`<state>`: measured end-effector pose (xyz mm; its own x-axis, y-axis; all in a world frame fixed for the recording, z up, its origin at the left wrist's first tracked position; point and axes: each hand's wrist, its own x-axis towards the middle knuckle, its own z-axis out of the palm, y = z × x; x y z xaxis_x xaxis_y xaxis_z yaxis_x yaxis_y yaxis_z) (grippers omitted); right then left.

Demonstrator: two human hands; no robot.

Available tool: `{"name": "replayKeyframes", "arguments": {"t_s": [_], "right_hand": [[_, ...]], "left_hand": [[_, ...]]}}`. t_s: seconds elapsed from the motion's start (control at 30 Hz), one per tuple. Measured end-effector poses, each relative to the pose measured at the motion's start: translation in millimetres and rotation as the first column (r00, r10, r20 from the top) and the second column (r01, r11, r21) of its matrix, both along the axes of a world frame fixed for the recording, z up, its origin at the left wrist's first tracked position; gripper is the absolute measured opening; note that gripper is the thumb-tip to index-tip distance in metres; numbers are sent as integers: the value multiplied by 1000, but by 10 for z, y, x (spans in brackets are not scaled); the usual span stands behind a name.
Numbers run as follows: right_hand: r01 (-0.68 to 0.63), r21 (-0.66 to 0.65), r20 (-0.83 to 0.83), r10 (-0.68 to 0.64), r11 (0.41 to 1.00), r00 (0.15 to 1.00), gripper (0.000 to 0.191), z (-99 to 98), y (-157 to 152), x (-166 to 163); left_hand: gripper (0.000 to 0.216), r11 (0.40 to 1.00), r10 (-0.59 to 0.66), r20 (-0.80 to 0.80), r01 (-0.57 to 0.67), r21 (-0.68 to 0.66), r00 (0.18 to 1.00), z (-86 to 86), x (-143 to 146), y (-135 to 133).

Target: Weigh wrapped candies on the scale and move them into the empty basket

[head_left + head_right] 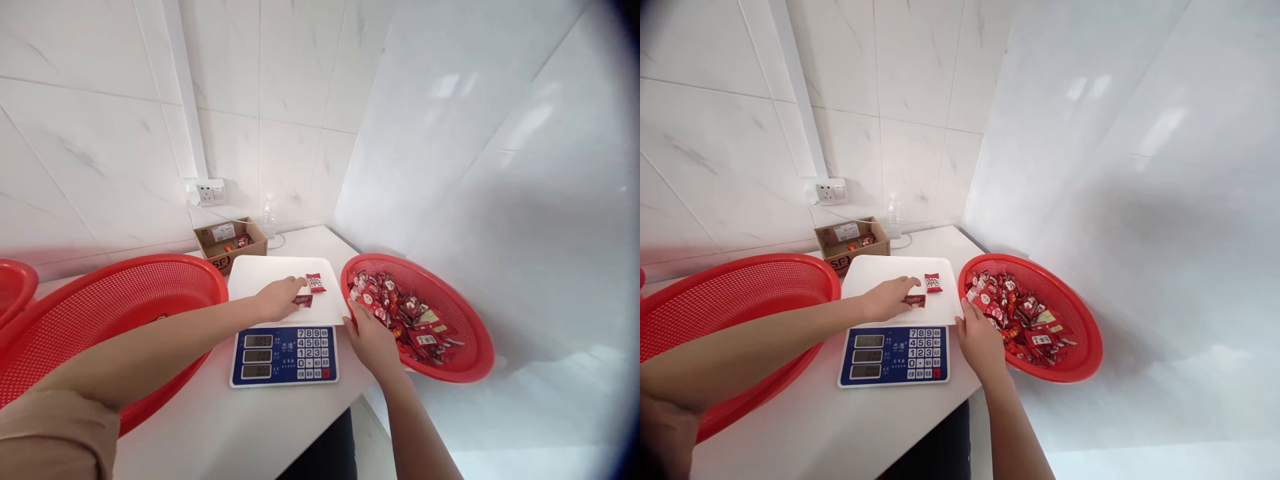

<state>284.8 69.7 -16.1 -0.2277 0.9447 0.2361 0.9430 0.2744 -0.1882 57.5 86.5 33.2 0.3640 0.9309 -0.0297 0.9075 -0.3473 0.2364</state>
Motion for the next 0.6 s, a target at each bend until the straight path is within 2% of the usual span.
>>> {"name": "replayKeyframes", "arguments": {"t_s": [0.17, 0.3, 0.47, 0.6], "right_hand": [[12, -16, 15, -11, 1000, 1000, 45, -41, 18, 10], [21, -15, 21, -21, 1000, 1000, 45, -51, 24, 9], [21, -5, 13, -21, 1000, 1000, 46, -71, 30, 7], [24, -4, 10, -24, 1000, 1000, 45, -84, 34, 6]], "left_hand": [[17, 993, 75, 77, -82, 87, 994, 323, -485, -243], [19, 959, 241, 103, -253, 128, 965, 488, -964, -526], [22, 907, 411, 52, -414, 81, 910, 370, -1420, -784], [34, 885, 458, 15, -457, 81, 889, 242, -1459, -1037]]}}
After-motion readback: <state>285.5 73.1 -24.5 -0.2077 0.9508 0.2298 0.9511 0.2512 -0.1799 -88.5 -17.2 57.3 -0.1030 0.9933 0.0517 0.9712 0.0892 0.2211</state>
